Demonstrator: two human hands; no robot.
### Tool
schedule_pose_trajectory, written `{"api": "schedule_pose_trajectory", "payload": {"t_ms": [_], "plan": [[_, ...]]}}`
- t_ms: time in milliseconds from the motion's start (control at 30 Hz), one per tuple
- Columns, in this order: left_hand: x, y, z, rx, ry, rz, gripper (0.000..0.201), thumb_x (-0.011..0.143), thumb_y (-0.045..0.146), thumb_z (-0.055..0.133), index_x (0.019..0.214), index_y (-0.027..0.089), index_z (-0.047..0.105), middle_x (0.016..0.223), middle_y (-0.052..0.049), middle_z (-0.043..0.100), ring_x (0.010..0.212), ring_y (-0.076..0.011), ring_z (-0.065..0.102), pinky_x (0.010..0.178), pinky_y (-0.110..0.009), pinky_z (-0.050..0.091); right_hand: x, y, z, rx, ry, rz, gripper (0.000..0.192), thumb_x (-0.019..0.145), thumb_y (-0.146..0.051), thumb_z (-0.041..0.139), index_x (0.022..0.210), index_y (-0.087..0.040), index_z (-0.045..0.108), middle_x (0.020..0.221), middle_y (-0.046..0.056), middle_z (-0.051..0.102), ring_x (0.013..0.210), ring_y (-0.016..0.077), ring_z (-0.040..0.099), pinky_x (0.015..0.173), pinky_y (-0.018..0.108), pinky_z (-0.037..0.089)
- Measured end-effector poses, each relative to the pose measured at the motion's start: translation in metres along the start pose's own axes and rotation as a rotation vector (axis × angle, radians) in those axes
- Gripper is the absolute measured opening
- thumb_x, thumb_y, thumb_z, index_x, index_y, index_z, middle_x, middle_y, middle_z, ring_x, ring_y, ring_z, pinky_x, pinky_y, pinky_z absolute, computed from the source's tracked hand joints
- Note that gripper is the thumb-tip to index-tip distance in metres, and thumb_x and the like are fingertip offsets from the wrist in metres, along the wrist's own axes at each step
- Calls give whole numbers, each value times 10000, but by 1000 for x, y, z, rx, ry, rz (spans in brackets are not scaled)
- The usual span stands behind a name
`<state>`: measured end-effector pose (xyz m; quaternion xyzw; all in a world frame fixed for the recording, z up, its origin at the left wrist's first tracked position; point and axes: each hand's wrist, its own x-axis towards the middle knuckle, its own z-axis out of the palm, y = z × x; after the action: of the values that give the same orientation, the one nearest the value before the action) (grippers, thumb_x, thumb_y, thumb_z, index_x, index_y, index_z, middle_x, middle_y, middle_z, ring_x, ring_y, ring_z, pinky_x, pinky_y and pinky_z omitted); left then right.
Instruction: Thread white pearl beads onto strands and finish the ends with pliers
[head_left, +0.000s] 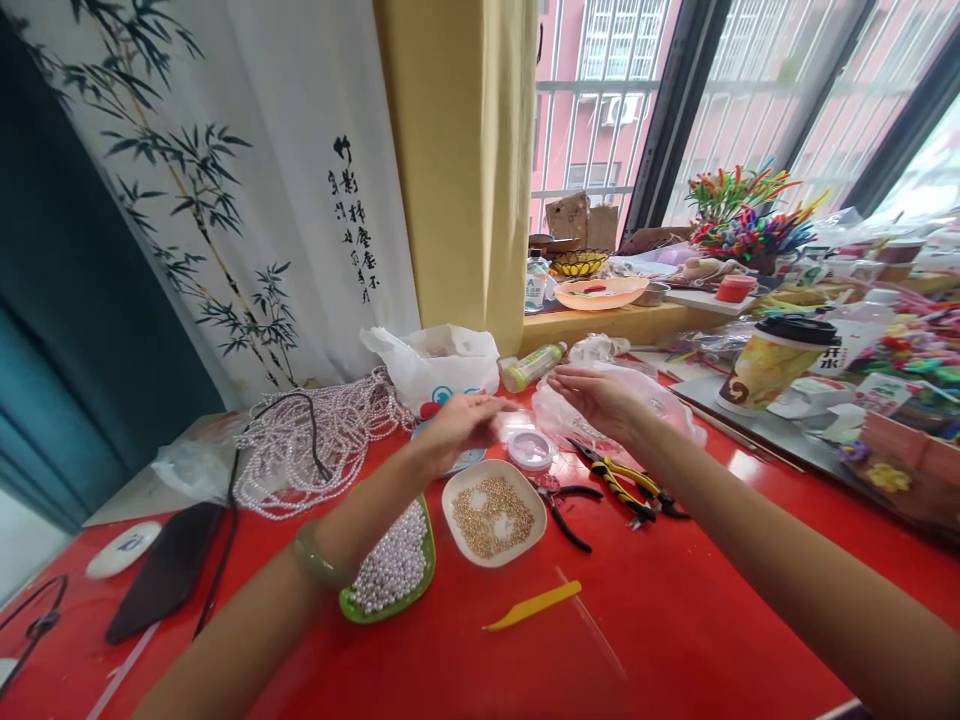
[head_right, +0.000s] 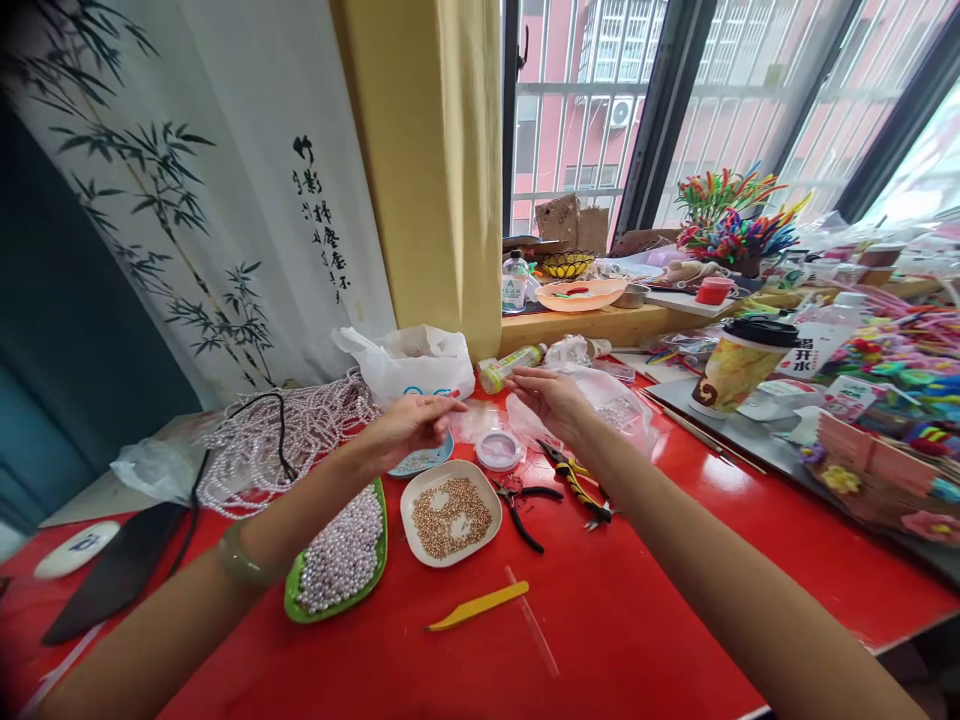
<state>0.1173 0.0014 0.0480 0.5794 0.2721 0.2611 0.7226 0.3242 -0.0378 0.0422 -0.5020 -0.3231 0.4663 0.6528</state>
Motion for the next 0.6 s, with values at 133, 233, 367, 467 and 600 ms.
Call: {"api": "schedule_pose_trajectory", "payload": {"t_ms": [133,233,367,467,600], "plan": [[-15,22,-37,211,181,127,194,752,267,558,803,98,639,494,25,440,422,-32,360,424,-180,307,16,0,-19,-35,122,-87,175,744,-10,500,823,-156,556,822,17,623,781,65,612,782,143,505],[-23,33,-66,336,274,224,186,729,284,573,792,126,649,536,9,497,450,-45,412,475,-200,366,26,1,-32,-62,197,-97,180,742,-6,488,814,-160,547,787,13,612,754,63,607,735,135,514],[-29,33,-97,427,351,275,188,702,298,588,769,136,656,573,-13,543,450,-52,430,469,-207,379,39,5,-44,-129,277,-113,168,735,0,490,786,-151,544,748,14,602,696,54,596,688,123,509],[-30,26,-110,512,393,307,198,689,307,589,743,130,660,573,-22,547,426,-49,393,413,-201,321,47,6,-46,-208,320,-146,160,739,-8,491,806,-139,553,722,24,602,681,68,598,670,156,518],[-29,15,-118,612,448,295,237,688,333,566,763,132,666,544,-17,539,387,-49,326,378,-212,236,54,-1,-43,-381,366,-216,154,747,-77,531,889,-116,574,741,49,621,682,92,604,650,195,519]]}}
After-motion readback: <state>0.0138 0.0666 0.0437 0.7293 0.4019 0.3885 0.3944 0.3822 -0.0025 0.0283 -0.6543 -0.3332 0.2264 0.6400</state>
